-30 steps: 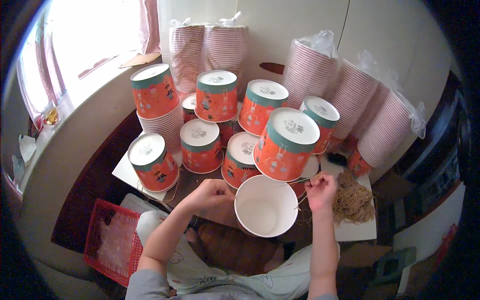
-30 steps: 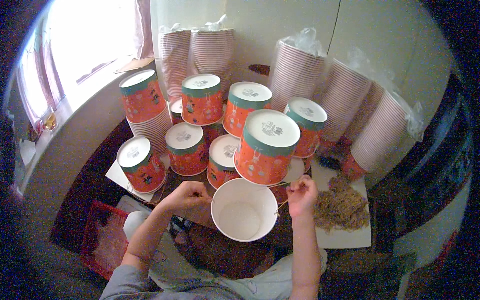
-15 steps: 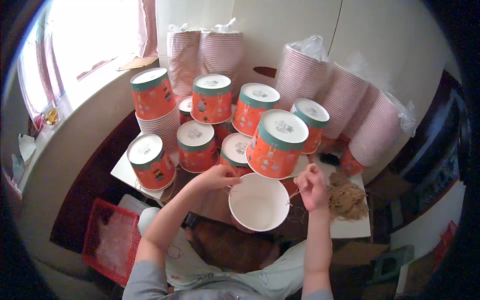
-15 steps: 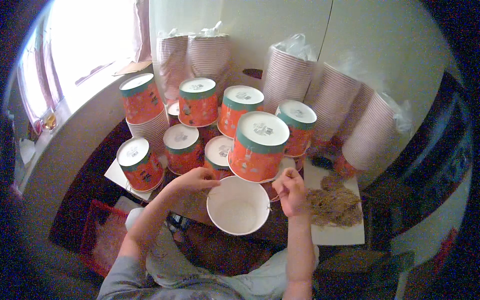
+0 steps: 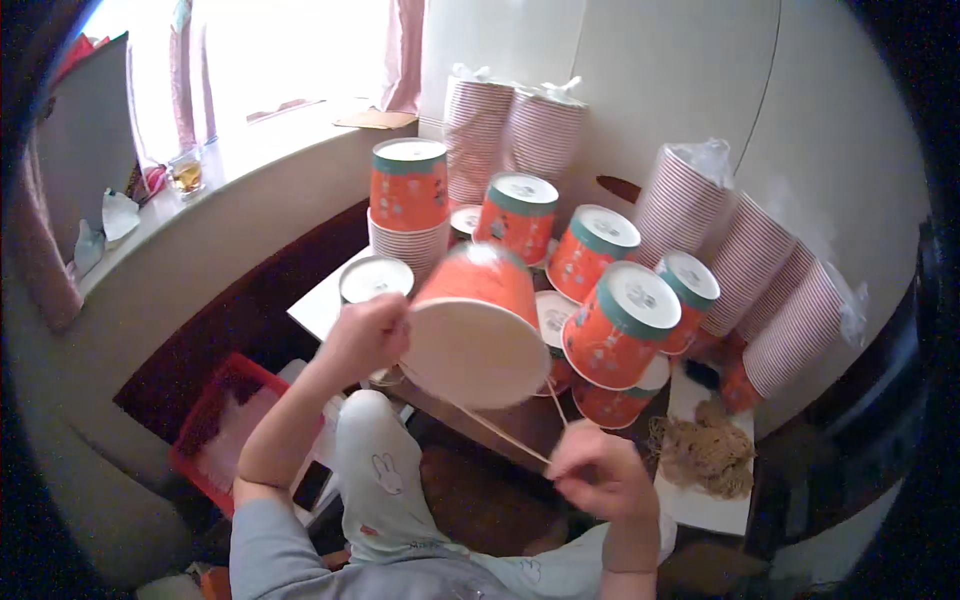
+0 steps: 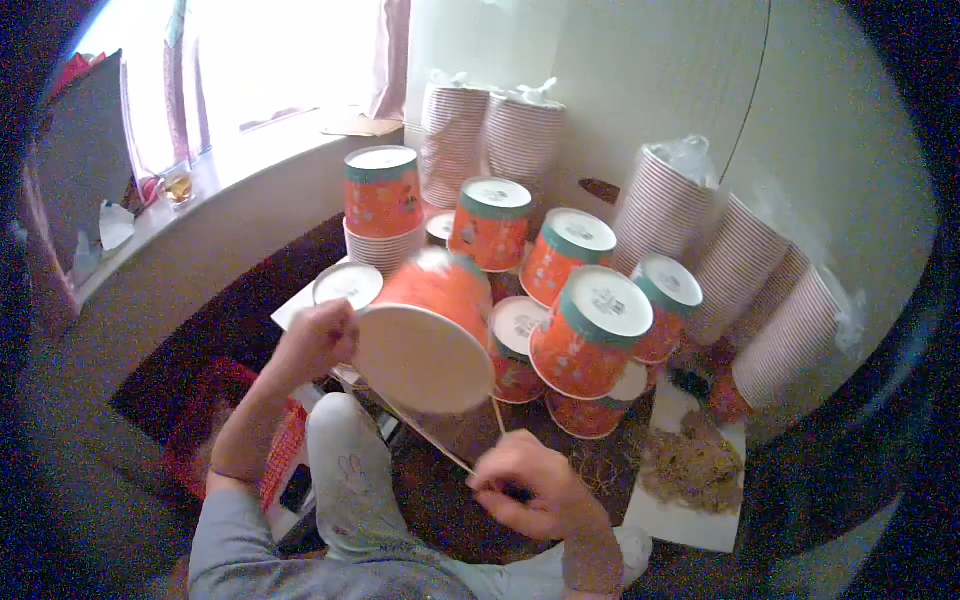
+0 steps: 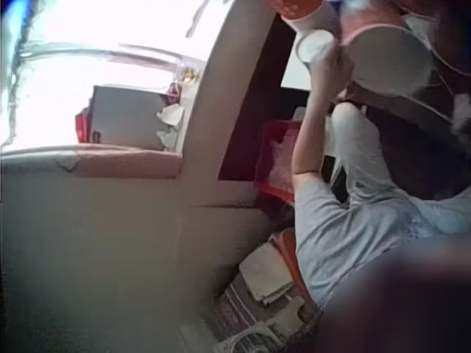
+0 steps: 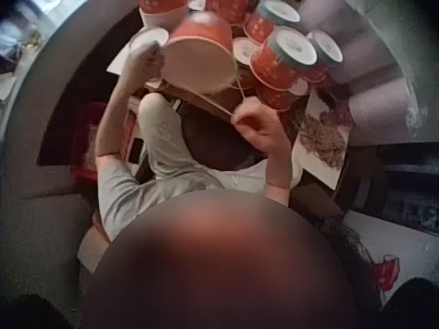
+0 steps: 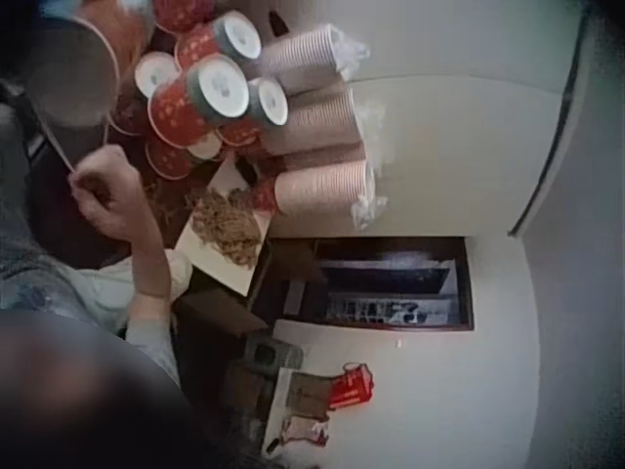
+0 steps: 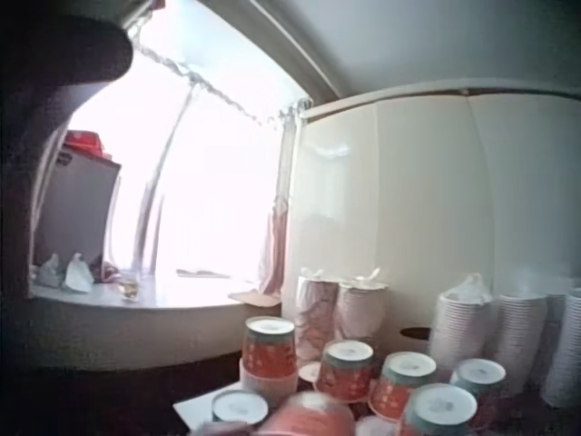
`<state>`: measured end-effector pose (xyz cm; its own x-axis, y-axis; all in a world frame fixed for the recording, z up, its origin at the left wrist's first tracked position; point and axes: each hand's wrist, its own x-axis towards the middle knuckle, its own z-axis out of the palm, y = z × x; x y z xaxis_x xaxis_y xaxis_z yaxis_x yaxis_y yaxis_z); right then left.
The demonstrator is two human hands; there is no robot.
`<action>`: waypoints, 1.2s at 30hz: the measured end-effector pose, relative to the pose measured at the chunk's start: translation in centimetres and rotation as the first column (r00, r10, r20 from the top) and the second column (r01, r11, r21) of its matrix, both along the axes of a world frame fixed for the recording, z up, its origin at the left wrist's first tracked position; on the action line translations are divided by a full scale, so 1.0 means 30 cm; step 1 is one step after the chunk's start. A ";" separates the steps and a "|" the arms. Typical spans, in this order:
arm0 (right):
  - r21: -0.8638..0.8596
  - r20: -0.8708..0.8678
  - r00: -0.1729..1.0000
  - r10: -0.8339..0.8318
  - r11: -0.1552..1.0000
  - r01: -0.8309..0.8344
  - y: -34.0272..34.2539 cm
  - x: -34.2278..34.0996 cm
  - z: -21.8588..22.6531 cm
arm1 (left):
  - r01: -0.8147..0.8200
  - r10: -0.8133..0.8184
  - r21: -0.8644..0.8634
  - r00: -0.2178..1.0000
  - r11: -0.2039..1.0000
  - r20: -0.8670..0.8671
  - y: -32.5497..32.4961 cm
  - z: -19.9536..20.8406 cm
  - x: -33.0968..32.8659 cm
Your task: Attaching wire handles to paper buckets.
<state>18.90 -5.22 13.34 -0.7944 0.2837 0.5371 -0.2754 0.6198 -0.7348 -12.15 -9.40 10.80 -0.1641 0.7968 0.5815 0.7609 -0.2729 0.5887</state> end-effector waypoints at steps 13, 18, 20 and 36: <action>0.741 -0.001 0.911 -0.413 0.611 0.278 0.118 -0.762 -0.372 | -0.438 0.718 0.594 0.573 0.675 -0.395 0.130 -0.323 -0.467; 0.740 0.109 0.872 -0.477 0.624 0.249 0.122 -0.812 -0.461 | -0.472 0.690 0.531 0.631 0.704 -0.354 0.140 -0.437 -0.495; 0.735 0.213 0.831 -0.515 0.644 0.211 0.131 -0.826 -0.500 | -0.473 0.700 0.540 0.613 0.696 -0.367 0.142 -0.478 -0.496; 0.392 0.445 0.890 -0.103 0.915 -0.090 0.116 -0.891 -0.524 | -0.530 0.542 -0.132 0.835 0.838 0.093 0.042 -0.696 -0.478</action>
